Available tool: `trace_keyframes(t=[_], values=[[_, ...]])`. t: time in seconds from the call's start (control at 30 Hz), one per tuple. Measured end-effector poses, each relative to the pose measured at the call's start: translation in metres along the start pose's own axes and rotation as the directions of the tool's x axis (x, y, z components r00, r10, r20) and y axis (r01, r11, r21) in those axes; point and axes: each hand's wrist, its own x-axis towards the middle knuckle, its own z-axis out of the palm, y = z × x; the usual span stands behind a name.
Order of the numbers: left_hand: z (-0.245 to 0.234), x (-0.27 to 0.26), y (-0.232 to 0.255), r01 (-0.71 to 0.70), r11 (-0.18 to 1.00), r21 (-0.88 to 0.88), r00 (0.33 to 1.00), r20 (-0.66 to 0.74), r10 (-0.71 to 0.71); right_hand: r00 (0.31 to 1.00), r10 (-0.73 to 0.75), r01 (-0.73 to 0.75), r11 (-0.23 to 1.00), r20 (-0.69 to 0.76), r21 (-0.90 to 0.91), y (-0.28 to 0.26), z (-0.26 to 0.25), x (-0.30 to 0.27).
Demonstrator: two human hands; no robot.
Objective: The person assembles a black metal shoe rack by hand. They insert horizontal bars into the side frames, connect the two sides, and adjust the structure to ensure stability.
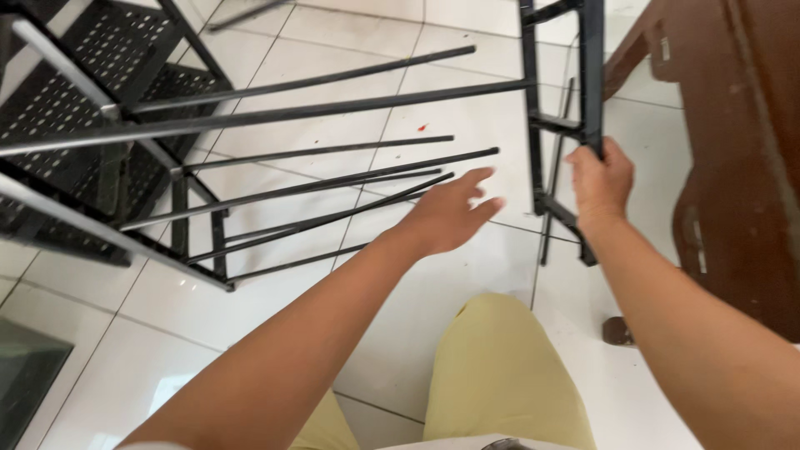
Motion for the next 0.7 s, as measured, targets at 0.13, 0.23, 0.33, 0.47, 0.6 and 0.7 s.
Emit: trace_keyframes(t=[0.13, 0.23, 0.33, 0.47, 0.6, 0.7], values=[[0.025, 0.063, 0.069, -0.116, 0.993, -0.026, 0.992, -0.055, 0.114, 0.988, -0.151, 0.151, 0.988, 0.017, 0.010, -0.003, -0.003, -0.031], [0.042, 0.085, 0.110, 0.055, 0.998, 0.006, 0.986, -0.156, -0.053, 0.992, -0.106, 0.099, 0.991, 0.074, 0.087, -0.004, -0.014, -0.052], [0.055, 0.083, 0.124, 0.030, 0.999, -0.015, 0.977, -0.212, -0.032, 0.987, -0.048, 0.041, 0.998, 0.151, 0.051, -0.006, -0.033, -0.059], [0.055, 0.079, 0.121, -0.085, 0.996, 0.028, 0.976, -0.198, 0.089, 0.947, -0.059, 0.064, 0.998, 0.315, -0.006, -0.007, -0.049, -0.053], [0.055, 0.085, 0.111, -0.170, 0.978, 0.121, 0.952, -0.234, 0.195, 0.918, -0.279, 0.229, 0.953, 0.281, 0.196, -0.031, -0.056, -0.035], [0.058, 0.081, 0.103, -0.196, 0.966, 0.166, 0.955, -0.192, 0.227, 0.938, -0.279, 0.269, 0.960, 0.205, 0.078, -0.076, -0.064, -0.013]])
